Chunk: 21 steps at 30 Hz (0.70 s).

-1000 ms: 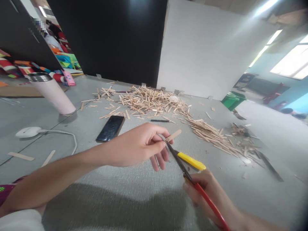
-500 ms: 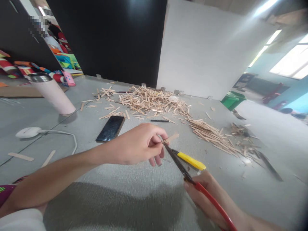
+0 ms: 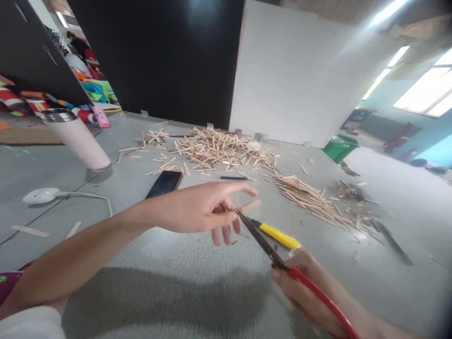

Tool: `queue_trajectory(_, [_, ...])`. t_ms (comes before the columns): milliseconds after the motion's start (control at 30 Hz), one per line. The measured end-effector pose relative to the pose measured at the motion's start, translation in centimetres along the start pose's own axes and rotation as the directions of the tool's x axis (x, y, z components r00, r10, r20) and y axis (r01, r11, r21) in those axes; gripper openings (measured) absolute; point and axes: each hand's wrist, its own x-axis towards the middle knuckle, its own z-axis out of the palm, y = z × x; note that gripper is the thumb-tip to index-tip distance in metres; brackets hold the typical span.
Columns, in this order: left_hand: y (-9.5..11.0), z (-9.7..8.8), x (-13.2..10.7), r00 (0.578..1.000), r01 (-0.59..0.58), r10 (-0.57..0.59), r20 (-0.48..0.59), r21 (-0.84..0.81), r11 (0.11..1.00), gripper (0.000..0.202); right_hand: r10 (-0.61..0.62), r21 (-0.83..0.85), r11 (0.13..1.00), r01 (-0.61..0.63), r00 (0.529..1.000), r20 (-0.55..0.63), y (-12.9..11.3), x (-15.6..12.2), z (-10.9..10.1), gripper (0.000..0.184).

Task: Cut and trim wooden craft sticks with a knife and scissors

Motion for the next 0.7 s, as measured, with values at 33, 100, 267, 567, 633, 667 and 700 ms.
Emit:
queue_trajectory(33, [0.1, -0.1, -0.1, 1.0, -0.017, 0.017, 0.017, 0.001, 1.0, 0.05, -0.025, -0.001, 1.0, 0.025, 0.999, -0.022, 0.2, 0.1, 0.0, 0.057])
queue_trajectory(100, [0.1, -0.2, -0.1, 0.999, -0.028, 0.026, 0.04, 0.041, 0.999, 0.046, -0.028, -0.003, 1.0, 0.028, 1.0, -0.003, 0.8, 0.5, 0.1, 0.057])
queue_trajectory(267, [-0.5, 0.8, 0.1, 0.999, -0.008, 0.009, -0.038, 0.044, 0.999, 0.039, -0.012, -0.01, 1.0, 0.013, 0.997, 0.073, 1.6, 1.1, 0.0, 0.059])
queue_trajectory(567, [-0.3, 1.8, 0.1, 0.992, -0.051, 0.041, -0.116, -0.082, 0.995, 0.039, -0.05, 0.059, 0.997, 0.049, 0.998, 0.025, 1.8, 0.4, 0.6, 0.055])
queue_trajectory(633, [-0.2, 1.9, 0.0, 0.993, -0.057, 0.047, -0.11, -0.093, 0.994, 0.039, -0.008, 0.061, 0.998, 0.005, 0.999, 0.038, 1.8, 0.4, 0.8, 0.057])
queue_trajectory(667, [-0.1, 1.9, -0.1, 0.993, -0.058, 0.047, -0.109, -0.096, 0.994, 0.04, 0.004, 0.058, 0.998, -0.007, 0.999, 0.054, 1.7, 0.5, 0.8, 0.058])
queue_trajectory(700, [0.0, 2.0, -0.2, 0.993, -0.057, 0.046, -0.107, -0.097, 0.994, 0.041, 0.012, 0.052, 0.999, -0.016, 0.997, 0.076, 1.5, 0.6, 0.8, 0.06])
